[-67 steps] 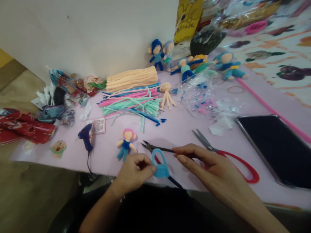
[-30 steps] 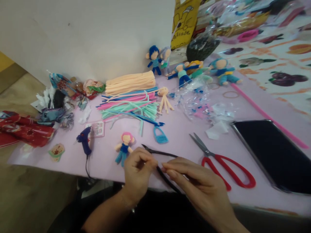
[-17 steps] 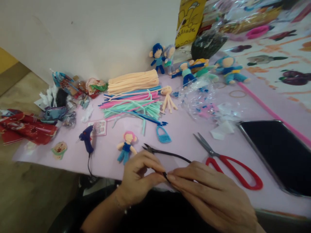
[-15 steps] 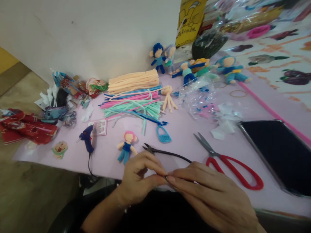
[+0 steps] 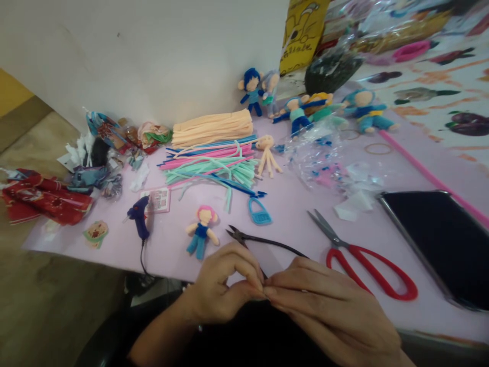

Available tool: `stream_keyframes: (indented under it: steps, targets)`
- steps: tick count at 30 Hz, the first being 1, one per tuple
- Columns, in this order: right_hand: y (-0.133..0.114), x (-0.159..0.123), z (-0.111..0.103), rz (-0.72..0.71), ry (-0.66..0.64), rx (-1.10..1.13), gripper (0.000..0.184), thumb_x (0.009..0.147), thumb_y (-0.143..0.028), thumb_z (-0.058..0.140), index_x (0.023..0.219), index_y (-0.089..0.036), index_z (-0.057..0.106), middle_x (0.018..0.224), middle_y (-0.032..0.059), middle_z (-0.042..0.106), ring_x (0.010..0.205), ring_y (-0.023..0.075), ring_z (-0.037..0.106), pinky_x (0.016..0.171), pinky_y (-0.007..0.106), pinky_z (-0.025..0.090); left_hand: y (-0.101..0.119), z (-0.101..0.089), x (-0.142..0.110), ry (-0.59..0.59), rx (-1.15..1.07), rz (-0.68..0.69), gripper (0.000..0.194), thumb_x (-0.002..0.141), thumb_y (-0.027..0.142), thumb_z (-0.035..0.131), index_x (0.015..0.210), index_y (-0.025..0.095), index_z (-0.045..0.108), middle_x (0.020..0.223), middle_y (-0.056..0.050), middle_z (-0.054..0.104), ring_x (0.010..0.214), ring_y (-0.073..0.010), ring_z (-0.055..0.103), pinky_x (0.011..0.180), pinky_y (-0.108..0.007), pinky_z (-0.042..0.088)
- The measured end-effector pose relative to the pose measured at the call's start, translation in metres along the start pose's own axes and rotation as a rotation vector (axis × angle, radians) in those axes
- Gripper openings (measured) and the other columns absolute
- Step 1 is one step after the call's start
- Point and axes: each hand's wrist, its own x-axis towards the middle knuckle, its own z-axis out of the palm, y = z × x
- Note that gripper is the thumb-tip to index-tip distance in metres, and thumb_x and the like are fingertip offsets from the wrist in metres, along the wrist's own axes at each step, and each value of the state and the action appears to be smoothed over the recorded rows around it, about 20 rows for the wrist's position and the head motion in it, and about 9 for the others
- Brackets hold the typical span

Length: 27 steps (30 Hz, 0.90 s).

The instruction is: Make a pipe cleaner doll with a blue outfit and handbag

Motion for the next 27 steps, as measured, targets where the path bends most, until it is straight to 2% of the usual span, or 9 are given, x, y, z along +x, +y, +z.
stream_keyframes:
  steps: [5,11,17,21,27]
  targets:
    - [-0.0022,0.003,-0.0045,-0.024,-0.039,-0.09,0.029,0.086,-0.004,0.053,0.102,-0.025,0.064,0.082,0.0027,0.072,0.066,0.0131,0.065,0.055,0.024,0.054,-0.003,0.0005,-0.0032,0.117,0.045,0.123,0.015,0.089,0.025,0.059,0.074,0.02,0.061,0.073,-0.004,0.065,0.066,-0.0143,0.063,0.063,-0.027,0.051]
    - [-0.0019,0.0095,-0.0033,-0.087,-0.044,-0.107,0.026,0.087,-0.004,0.051,0.102,-0.022,0.061,0.081,0.0031,0.073,0.064,0.0127,0.063,0.052,0.023,0.053,-0.0041,0.001,0.0009,0.086,0.004,0.137,0.009,0.086,0.022,0.064,0.077,0.02,0.065,0.073,-0.003,0.065,0.066,-0.0133,0.062,0.062,-0.025,0.051]
    - [-0.0003,0.0044,-0.0024,-0.072,-0.052,-0.093,0.028,0.086,-0.004,0.054,0.104,-0.023,0.061,0.083,0.003,0.073,0.065,0.0136,0.063,0.054,0.024,0.054,-0.0045,0.0035,-0.0003,0.059,0.004,0.101,0.014,0.087,0.023,0.061,0.073,0.019,0.062,0.073,-0.004,0.065,0.067,-0.0139,0.062,0.063,-0.026,0.052]
    - [0.002,0.003,-0.0003,-0.061,-0.041,-0.081,0.03,0.085,-0.003,0.054,0.106,-0.023,0.061,0.083,0.0033,0.073,0.066,0.0139,0.063,0.054,0.025,0.054,-0.0058,0.0063,-0.0019,0.098,0.01,0.11,0.017,0.09,0.026,0.058,0.075,0.02,0.06,0.072,-0.004,0.063,0.066,-0.0136,0.062,0.06,-0.025,0.052]
    - [0.0025,0.001,0.002,-0.076,-0.035,-0.083,0.026,0.086,-0.003,0.053,0.102,-0.022,0.062,0.081,0.0032,0.072,0.064,0.0134,0.062,0.053,0.025,0.052,-0.0072,0.0069,-0.0004,0.122,0.002,0.127,0.014,0.087,0.026,0.062,0.075,0.019,0.06,0.073,-0.002,0.062,0.066,-0.0127,0.061,0.062,-0.025,0.051]
